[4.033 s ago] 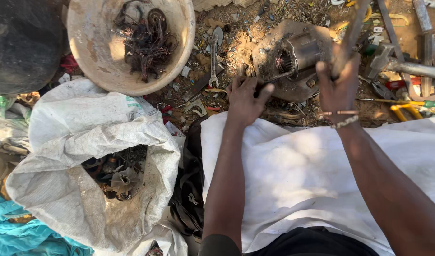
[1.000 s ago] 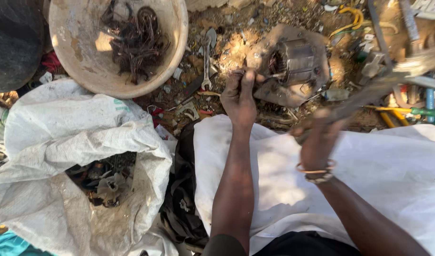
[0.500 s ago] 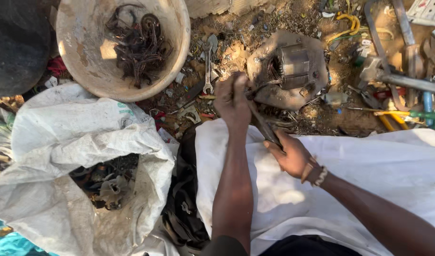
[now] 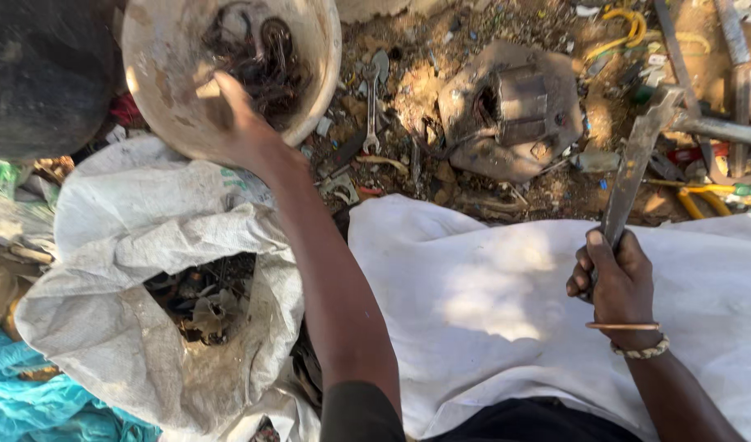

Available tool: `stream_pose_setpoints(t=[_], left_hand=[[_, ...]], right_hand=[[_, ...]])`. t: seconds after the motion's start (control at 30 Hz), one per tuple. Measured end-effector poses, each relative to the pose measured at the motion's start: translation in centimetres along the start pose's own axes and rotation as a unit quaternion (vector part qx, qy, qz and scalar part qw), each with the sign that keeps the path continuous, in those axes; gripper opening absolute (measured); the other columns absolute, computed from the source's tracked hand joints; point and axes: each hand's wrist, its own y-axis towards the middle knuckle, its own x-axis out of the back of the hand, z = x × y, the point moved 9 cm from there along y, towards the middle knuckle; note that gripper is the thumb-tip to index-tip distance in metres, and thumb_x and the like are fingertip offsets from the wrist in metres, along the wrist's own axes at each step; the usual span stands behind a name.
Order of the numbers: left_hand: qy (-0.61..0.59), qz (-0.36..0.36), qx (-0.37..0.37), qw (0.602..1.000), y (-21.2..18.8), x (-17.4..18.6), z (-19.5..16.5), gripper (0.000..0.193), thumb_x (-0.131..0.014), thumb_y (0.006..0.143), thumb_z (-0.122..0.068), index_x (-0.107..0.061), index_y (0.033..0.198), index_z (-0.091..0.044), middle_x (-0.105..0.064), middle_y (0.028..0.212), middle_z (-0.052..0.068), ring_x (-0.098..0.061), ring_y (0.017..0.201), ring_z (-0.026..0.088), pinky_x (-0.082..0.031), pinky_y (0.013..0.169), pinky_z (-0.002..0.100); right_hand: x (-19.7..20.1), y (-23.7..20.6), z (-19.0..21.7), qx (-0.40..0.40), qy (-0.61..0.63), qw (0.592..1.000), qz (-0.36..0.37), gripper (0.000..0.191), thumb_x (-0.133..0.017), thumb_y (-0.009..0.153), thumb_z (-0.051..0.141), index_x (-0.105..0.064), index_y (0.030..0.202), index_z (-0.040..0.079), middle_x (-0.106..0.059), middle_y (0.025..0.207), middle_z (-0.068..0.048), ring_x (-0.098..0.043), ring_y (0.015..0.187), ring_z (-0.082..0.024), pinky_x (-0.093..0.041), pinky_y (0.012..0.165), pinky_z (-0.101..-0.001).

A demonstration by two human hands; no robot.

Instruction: The person sits on the ground and dismantles an electric motor to recover copper wire. They hammer and chisel the motor housing, pull copper windings out by hand, use pliers on stubborn parts, and drop the extracted copper into a bowl of collected wire.

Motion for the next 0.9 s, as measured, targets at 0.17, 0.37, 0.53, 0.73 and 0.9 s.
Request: stream_pose_setpoints(t=[0.17,0.37,0.53,0.73,0.9], left_hand=[[0.318,0.486,-0.256,0.773,-19.1,-8.1,5.1,0.041,-0.078,0.09,-0.031,-0.067,0.121,-0.006,-0.069,0.114,0.018,-0.063,0.114,0.035,-0.051,0.1,0.051],[0.443,0.488,-0.324,0.679,-23.2,-7.2,6.2,0.028,-0.07,0.091,-0.031,-0.067,0.109,-0.01,-0.074,0.108,0.011,-0.069,0.111,0.032,-0.048,0.099,0.059],[0.379,0.563,-0.16,0.716,-24.5,-7.0,4.8,0.039,-0.064,0.099,-0.039,-0.064,0.123,-0.008,-0.076,0.098,0.018,-0.073,0.084,0.038,-0.055,0.075,0.053],[0.282,0.492,-0.184,0.803,-25.4,-6.5,2.3,0.038,-0.066,0.098,-0.033,-0.062,0.126,-0.007,-0.076,0.106,0.021,-0.075,0.088,0.041,-0.057,0.076,0.052],[0.183,0.502,-0.141,0.834,-25.5,-6.2,2.2,0.039,-0.065,0.102,-0.021,-0.043,0.13,-0.003,-0.074,0.107,0.025,-0.076,0.097,0.042,-0.06,0.076,0.049]], right_hand=[[-0.5,0.3,-1.5,-0.009,0.026,1.0,0.009,0.018,-0.056,0.107,0.024,-0.05,0.103,0.007,-0.05,0.076,-0.002,-0.049,0.055,-0.011,-0.048,0.047,-0.0321],[-2.5,0.3,-1.2,0.035,-0.039,0.996,0.067,0.022,-0.056,0.106,0.027,-0.054,0.105,0.005,-0.05,0.073,-0.002,-0.049,0.054,-0.009,-0.048,0.046,-0.03],[-6.6,1.8,1.5,0.119,-0.101,0.986,0.068,0.029,-0.057,0.104,0.032,-0.051,0.103,0.004,-0.054,0.067,-0.001,-0.054,0.05,-0.009,-0.05,0.043,-0.03],[-8.4,3.1,2.3,0.108,-0.2,0.966,0.121,0.034,-0.056,0.105,0.041,-0.051,0.097,0.009,-0.054,0.062,-0.002,-0.056,0.045,-0.014,-0.052,0.041,-0.0326],[-3.5,1.6,5.1,0.321,0.186,0.928,-0.01,0.033,-0.058,0.122,0.039,-0.047,0.112,0.01,-0.054,0.081,0.0,-0.058,0.064,-0.011,-0.055,0.059,-0.031]])
